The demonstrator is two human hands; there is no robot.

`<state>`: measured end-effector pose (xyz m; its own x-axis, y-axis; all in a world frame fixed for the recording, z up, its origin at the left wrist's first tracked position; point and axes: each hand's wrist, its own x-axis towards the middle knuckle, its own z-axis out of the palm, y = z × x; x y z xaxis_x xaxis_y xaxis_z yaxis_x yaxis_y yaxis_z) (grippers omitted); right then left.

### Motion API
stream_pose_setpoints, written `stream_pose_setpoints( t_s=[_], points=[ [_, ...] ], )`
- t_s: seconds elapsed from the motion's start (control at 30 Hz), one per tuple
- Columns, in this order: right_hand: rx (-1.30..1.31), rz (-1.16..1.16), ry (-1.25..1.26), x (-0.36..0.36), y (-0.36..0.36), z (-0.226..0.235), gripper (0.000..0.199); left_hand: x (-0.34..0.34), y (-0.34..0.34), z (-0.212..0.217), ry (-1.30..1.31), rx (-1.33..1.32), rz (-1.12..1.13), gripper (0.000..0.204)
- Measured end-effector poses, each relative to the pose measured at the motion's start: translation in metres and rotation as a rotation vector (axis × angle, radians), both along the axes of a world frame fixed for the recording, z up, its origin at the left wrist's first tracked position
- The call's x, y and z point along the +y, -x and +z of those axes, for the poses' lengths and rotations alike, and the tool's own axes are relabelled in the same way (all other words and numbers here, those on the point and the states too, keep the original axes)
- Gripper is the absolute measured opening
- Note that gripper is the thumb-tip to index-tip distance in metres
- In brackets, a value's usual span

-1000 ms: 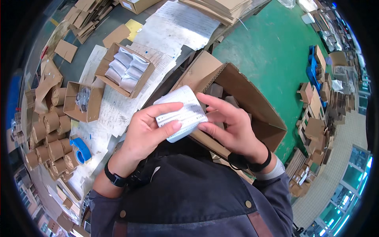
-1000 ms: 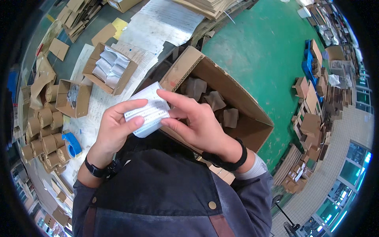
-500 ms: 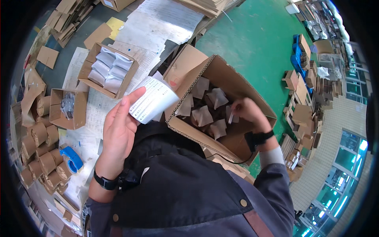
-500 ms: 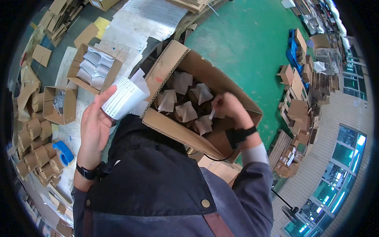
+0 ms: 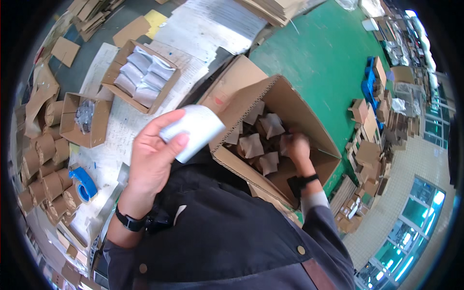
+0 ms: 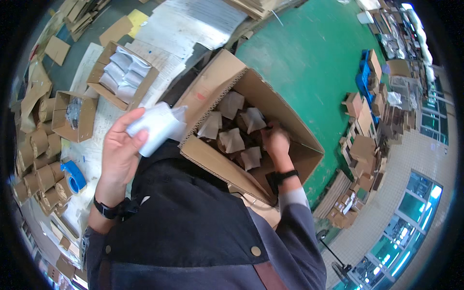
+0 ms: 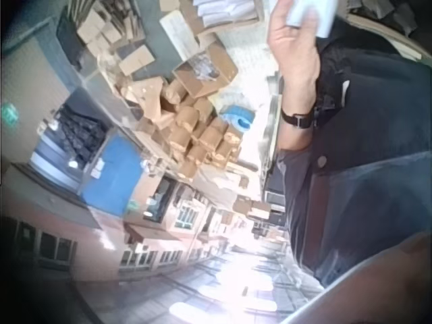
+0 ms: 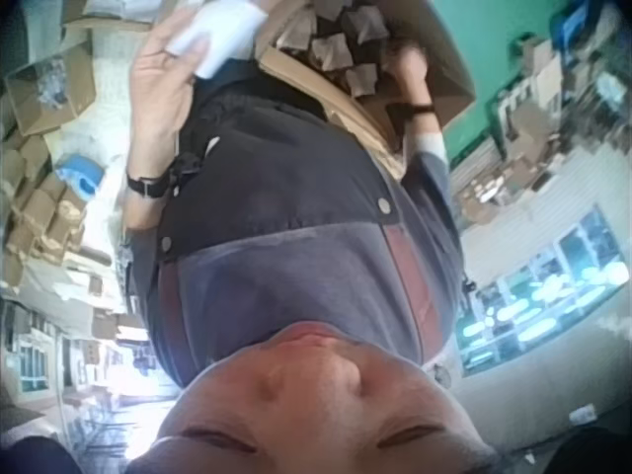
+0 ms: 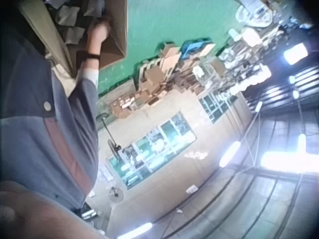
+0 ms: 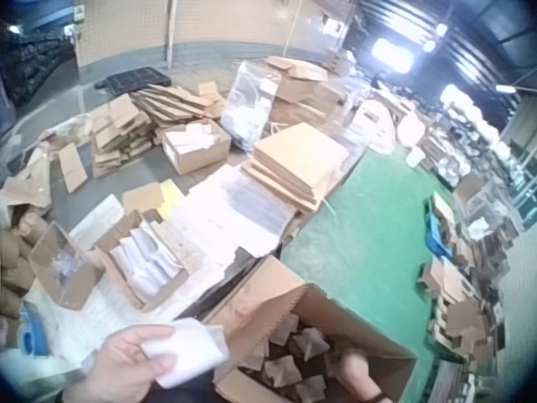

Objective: Packing various components into cardboard boxes and securing them with tape.

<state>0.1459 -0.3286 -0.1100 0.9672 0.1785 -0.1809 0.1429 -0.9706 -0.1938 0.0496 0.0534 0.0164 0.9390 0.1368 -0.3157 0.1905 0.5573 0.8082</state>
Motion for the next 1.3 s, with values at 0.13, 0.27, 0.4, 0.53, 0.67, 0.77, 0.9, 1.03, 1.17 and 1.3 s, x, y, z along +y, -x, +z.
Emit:
stream_pose_setpoints(
  t_s=[0.13,0.27,0.4,0.53,0.67,0.77,0.9,1.03,1.17,1.3],
  points=[
    [0.411,0.076,-1.240,0.116,-0.001,0.130,0.021,-0.015,-0.005,0.013,0.094,-0.041,-0.172,0.050],
    [0.684,0.152,-1.411,0.159,0.009,0.173,0.032,-0.018,-0.008,0.024,0.030,-0.051,-0.229,0.048],
    [0.561,0.232,-1.124,0.156,0.012,0.175,0.048,-0.009,-0.006,0.028,-0.048,-0.008,-0.322,0.038],
    [0.187,0.566,-1.007,0.155,0.009,0.164,0.030,-0.005,-0.007,0.020,0.016,0.023,-0.383,0.047],
    [0.176,0.533,-1.067,0.150,0.013,0.160,0.022,-0.009,-0.008,0.016,0.073,0.072,-0.344,0.061],
    [0.722,0.003,-1.215,0.114,-0.008,0.152,0.011,-0.006,-0.006,0.010,0.005,0.118,-0.137,0.058],
    [0.979,0.085,-0.538,-0.009,-0.019,0.033,0.009,0.006,-0.013,0.010,0.062,0.119,-0.071,0.055],
    [0.813,0.140,-0.233,-0.042,0.030,-0.055,0.024,0.013,-0.015,0.008,0.112,0.090,-0.004,0.054],
    [0.404,0.176,-0.032,-0.038,0.060,-0.099,0.021,0.024,-0.006,0.014,0.113,0.086,0.044,0.055],
    [0.340,0.331,0.098,-0.025,0.058,-0.072,0.030,0.030,-0.007,0.023,0.013,0.039,0.031,0.053]
  ],
)
